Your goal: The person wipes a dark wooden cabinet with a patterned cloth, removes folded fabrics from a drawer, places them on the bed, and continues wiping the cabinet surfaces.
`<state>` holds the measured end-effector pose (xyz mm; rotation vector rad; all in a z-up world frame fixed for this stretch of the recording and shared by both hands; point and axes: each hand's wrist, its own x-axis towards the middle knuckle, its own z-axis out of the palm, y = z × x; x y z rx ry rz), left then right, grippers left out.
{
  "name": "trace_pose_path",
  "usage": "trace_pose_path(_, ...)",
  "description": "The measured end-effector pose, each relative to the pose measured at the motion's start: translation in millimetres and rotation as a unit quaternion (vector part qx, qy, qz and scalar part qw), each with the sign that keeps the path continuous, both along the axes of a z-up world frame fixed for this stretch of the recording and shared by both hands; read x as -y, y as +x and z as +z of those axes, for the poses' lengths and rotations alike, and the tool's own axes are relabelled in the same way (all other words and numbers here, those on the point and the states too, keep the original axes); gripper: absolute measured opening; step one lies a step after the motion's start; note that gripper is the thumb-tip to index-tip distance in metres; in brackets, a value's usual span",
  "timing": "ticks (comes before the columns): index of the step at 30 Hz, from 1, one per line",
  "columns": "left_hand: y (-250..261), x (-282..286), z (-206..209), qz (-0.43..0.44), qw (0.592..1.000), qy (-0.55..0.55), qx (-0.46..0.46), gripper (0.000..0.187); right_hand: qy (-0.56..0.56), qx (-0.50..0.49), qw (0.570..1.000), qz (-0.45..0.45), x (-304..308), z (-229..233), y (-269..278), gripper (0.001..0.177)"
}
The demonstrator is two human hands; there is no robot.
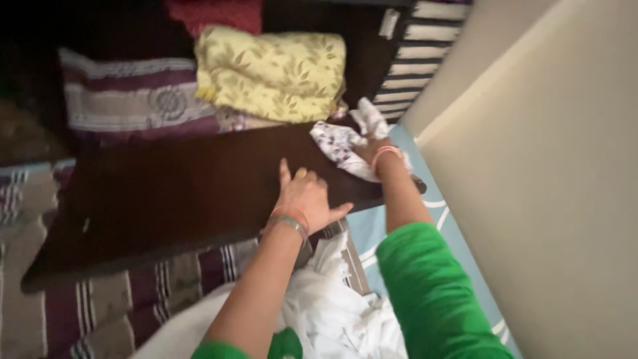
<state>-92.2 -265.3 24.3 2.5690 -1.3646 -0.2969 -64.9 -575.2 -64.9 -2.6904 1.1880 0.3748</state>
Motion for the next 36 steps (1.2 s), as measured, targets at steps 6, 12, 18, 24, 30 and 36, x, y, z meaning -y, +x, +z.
trace_pose_path(6,-0.7,-3.7,-2.0,0.001,1.000,-0.009,0.009,0.084,0.067,0.334,0.906,0.251,4.2,-3.8,-44.5,0.093)
trace_pose_path(12,0.6,-1.9,-6.7,-0.017,0.999,0.031,0.015,0.084,-0.069,0.024,0.996,-0.045,-64.4,52.5,-77.3,0.084)
trace_pose_path(18,-2.8,-5.0,-23.8,0.048,0.994,-0.100,0.006,0.064,-0.193,0.093,0.973,-0.088,-119.8,46.2,-71.6,0.076)
trace_pose_path(24,21.1,-68.1,-14.1,0.156,0.972,-0.171,-0.033,0.060,-0.120,0.119,0.985,-0.026,-186.9,35.6,-46.8,0.076)
trace_pose_path(30,58.2,-145.2,2.7,0.238,0.959,-0.153,-0.015,0.064,-0.068,0.082,0.988,0.114,-278.5,3.8,12.2,0.067)
trace_pose_path(36,70.3,-201.4,-3.0,0.271,0.957,-0.092,-0.048,0.066,0.158,0.193,0.942,0.223,-345.5,-62.9,79.4,0.081)
